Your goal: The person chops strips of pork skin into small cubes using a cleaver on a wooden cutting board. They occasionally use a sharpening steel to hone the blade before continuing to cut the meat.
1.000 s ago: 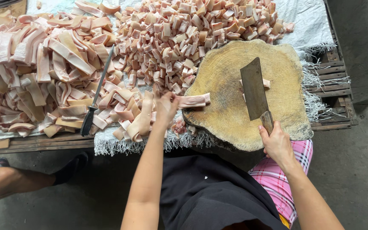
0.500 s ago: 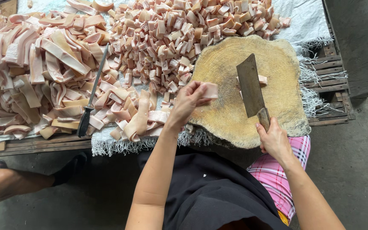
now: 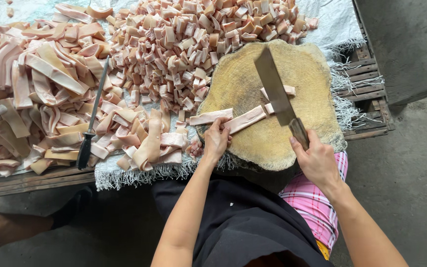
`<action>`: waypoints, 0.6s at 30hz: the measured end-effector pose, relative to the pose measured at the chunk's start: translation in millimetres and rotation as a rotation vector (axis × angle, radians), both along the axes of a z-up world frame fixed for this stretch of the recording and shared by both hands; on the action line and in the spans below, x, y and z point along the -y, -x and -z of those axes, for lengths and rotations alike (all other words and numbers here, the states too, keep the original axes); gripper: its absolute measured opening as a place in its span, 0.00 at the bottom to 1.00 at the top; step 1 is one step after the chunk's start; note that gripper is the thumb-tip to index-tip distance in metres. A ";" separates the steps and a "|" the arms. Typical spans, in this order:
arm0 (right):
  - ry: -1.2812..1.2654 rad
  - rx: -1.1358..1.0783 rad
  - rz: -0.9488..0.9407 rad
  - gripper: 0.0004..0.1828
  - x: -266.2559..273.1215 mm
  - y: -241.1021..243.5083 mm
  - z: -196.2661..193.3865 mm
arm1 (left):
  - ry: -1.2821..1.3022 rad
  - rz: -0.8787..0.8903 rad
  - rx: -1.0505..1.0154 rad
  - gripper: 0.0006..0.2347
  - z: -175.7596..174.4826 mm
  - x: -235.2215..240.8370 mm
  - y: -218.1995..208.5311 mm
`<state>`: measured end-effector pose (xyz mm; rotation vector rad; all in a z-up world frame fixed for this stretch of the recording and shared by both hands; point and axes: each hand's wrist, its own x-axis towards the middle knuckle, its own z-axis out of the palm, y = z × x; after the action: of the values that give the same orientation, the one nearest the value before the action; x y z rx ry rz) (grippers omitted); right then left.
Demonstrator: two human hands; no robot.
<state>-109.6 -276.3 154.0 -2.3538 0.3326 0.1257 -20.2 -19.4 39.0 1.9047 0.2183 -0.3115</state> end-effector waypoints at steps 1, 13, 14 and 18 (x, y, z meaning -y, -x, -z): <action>-0.014 0.099 -0.019 0.21 -2.3 0.0 -5.5 | -0.042 0.017 0.007 0.12 -0.2 -1.0 -0.4; 0.091 -0.234 -0.176 0.21 -12.0 -33.8 69.2 | -0.194 0.034 0.209 0.07 15.9 -3.9 -3.4; 0.018 -0.408 -0.116 0.20 -8.1 -37.9 61.3 | -0.204 0.046 0.165 0.07 15.5 -3.8 -5.7; -0.158 -0.243 -0.008 0.20 -4.0 -33.2 13.7 | -0.198 0.057 0.261 0.07 16.0 2.9 -6.5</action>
<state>-76.4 -272.3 140.3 -2.1866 0.4153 0.4290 -13.6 -22.3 22.9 2.1274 0.0204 -0.0788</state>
